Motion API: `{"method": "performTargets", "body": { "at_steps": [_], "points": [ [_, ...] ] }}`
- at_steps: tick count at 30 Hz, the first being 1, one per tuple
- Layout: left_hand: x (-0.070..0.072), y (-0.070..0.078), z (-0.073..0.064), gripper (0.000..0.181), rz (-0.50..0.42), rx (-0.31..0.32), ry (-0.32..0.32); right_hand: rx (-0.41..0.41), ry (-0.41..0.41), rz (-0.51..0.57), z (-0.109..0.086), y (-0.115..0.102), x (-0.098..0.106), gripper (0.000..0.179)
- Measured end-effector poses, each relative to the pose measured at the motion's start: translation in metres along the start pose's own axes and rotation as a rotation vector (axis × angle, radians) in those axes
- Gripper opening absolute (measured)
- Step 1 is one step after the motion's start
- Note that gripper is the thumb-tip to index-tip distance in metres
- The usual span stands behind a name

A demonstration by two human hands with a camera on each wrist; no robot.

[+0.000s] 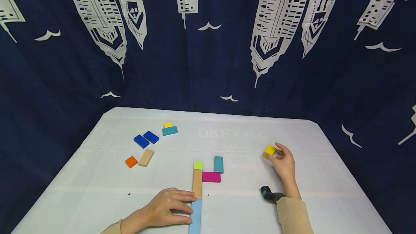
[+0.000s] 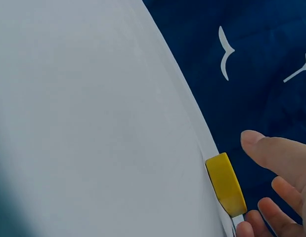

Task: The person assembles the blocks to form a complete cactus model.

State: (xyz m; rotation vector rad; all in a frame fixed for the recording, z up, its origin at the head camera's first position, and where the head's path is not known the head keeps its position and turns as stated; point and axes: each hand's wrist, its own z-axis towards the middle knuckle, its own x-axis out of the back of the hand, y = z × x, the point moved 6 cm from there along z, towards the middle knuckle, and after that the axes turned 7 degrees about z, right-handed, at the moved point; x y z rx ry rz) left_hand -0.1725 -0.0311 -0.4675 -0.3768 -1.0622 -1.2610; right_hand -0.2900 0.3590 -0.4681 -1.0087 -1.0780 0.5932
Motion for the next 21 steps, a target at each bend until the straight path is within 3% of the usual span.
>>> {"method": "performTargets", "body": {
  "at_steps": [8, 21],
  "points": [
    [0.0006, 0.0009, 0.0003, 0.024, 0.007, -0.001, 0.003, -0.022, -0.072, -0.073, -0.0001, 0.0101, -0.0039, 0.081],
    [0.0009, 0.0027, 0.0007, 0.024, 0.058, -0.052, 0.010, 0.023, -0.042, -0.146, -0.0016, 0.0089, -0.0034, 0.069]
  ]
}}
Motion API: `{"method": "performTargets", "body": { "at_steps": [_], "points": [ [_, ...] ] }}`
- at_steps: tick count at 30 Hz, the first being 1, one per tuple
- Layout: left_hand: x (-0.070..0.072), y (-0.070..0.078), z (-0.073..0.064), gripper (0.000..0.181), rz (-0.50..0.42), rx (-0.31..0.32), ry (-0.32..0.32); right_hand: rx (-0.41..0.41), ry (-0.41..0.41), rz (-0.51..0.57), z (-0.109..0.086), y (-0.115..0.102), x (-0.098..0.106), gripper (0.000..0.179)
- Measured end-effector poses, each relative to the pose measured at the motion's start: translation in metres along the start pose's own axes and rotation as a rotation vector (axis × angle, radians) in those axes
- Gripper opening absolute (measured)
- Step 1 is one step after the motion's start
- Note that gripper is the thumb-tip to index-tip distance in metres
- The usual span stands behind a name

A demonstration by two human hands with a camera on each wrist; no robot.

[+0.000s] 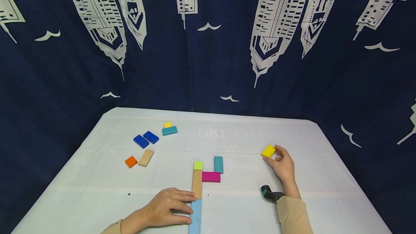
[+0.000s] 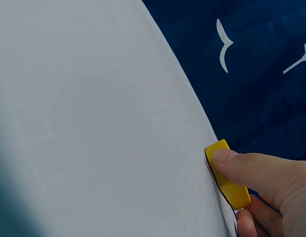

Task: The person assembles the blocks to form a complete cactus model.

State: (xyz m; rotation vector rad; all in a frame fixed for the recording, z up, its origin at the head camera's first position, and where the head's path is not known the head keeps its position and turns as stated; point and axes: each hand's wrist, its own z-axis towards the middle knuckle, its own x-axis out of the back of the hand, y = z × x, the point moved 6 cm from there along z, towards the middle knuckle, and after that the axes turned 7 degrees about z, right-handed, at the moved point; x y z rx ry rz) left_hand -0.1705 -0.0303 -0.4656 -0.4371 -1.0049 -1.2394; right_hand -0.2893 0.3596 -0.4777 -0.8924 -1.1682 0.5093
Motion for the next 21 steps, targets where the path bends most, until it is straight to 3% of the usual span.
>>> {"method": "performTargets", "body": {
  "at_steps": [14, 21],
  "points": [
    [0.000, 0.000, 0.000, 0.023, 0.005, 0.000, 0.001, -0.009, -0.054, 0.095, 0.001, -0.010, -0.001, 0.074],
    [0.001, 0.000, 0.001, 0.024, -0.031, 0.009, -0.008, 0.066, -0.095, 0.113, 0.000, -0.028, -0.005, 0.076]
  ]
}}
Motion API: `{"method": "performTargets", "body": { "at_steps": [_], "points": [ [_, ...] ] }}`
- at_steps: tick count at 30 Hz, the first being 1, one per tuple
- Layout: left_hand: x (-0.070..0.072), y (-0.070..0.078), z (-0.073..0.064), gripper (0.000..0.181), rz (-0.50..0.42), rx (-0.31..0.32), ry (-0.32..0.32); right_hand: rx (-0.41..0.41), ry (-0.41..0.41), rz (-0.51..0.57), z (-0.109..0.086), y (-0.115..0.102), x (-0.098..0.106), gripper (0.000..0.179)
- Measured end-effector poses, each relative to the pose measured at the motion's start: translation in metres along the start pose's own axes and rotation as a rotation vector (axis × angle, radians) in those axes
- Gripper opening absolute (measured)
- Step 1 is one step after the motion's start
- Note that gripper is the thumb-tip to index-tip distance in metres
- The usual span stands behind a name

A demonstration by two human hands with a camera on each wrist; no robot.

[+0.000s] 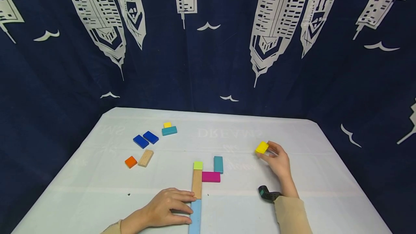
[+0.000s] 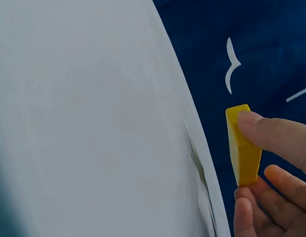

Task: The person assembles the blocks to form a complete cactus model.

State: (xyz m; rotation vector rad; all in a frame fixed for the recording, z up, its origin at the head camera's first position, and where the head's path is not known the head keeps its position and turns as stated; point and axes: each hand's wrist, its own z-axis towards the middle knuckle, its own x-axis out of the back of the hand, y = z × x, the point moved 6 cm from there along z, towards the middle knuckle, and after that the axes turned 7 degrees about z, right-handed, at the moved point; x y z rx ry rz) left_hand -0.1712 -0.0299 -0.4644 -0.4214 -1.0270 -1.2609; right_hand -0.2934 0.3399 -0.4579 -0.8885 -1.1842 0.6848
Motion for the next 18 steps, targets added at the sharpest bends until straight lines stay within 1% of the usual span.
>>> {"method": "performTargets", "body": {
  "at_steps": [4, 7, 14, 18],
  "points": [
    [0.000, 0.001, 0.001, 0.023, 0.017, -0.015, 0.005, 0.035, -0.038, 0.024, -0.001, -0.010, -0.006, 0.076],
    [-0.001, 0.000, 0.001, 0.023, 0.019, -0.012, -0.001, 0.047, -0.061, 0.028, -0.002, -0.016, -0.011, 0.077],
    [-0.004, -0.004, -0.001, 0.027, -0.058, 0.063, -0.032, 0.069, -0.104, 0.061, -0.007, -0.033, -0.025, 0.073],
    [-0.003, -0.002, -0.001, 0.026, -0.011, 0.024, -0.010, 0.082, -0.134, 0.073, -0.010, -0.039, -0.032, 0.070]
  ]
}}
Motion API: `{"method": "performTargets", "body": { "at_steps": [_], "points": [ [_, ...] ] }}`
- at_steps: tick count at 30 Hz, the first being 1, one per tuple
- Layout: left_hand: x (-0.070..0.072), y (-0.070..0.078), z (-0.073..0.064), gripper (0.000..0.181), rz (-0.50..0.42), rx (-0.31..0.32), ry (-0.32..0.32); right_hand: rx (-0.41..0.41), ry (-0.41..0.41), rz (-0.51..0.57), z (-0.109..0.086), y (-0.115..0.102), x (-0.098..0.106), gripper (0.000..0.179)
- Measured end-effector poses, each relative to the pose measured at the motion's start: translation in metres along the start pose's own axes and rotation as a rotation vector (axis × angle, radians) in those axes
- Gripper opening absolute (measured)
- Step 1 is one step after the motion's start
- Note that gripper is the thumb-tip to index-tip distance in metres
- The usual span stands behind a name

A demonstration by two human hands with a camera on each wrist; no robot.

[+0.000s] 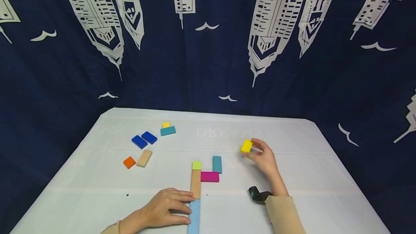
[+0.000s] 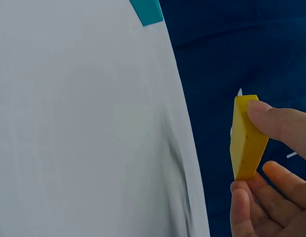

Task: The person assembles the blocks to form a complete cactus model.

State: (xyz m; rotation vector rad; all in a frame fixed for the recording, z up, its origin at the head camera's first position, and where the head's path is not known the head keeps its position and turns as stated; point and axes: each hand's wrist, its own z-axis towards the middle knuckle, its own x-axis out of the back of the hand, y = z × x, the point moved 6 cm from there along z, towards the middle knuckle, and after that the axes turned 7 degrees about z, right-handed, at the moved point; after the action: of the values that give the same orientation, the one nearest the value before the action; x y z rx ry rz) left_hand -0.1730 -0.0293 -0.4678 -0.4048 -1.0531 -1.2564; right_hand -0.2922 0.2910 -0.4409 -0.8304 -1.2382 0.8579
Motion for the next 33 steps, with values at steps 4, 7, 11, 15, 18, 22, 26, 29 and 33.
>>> {"method": "performTargets", "body": {
  "at_steps": [4, 7, 11, 15, 18, 22, 26, 29, 33],
  "points": [
    [0.001, 0.002, 0.000, 0.024, 0.029, -0.027, 0.017, 0.020, -0.040, 0.014, 0.002, -0.003, -0.009, 0.070],
    [0.002, 0.002, 0.000, 0.023, 0.033, -0.031, 0.019, 0.029, -0.065, 0.028, 0.006, -0.003, -0.017, 0.070],
    [0.001, 0.002, -0.001, 0.024, 0.028, -0.024, 0.020, 0.021, -0.093, 0.037, 0.013, -0.003, -0.029, 0.068],
    [0.001, 0.001, -0.001, 0.024, 0.016, -0.014, 0.016, 0.021, -0.139, 0.038, 0.019, -0.005, -0.042, 0.068],
    [0.002, 0.001, 0.000, 0.024, 0.024, -0.023, 0.019, 0.031, -0.177, 0.046, 0.023, -0.007, -0.051, 0.068],
    [0.003, 0.001, 0.001, 0.023, 0.020, -0.028, 0.017, 0.033, -0.208, 0.020, 0.030, -0.006, -0.060, 0.068],
    [0.002, 0.001, 0.001, 0.023, 0.013, -0.029, 0.013, 0.030, -0.220, -0.029, 0.034, -0.006, -0.068, 0.068],
    [0.002, 0.001, 0.001, 0.023, 0.011, -0.028, 0.010, 0.018, -0.229, -0.032, 0.037, -0.006, -0.074, 0.066],
    [0.002, 0.001, 0.001, 0.023, 0.010, -0.025, 0.009, 0.006, -0.250, -0.022, 0.039, -0.007, -0.080, 0.065]
  ]
}}
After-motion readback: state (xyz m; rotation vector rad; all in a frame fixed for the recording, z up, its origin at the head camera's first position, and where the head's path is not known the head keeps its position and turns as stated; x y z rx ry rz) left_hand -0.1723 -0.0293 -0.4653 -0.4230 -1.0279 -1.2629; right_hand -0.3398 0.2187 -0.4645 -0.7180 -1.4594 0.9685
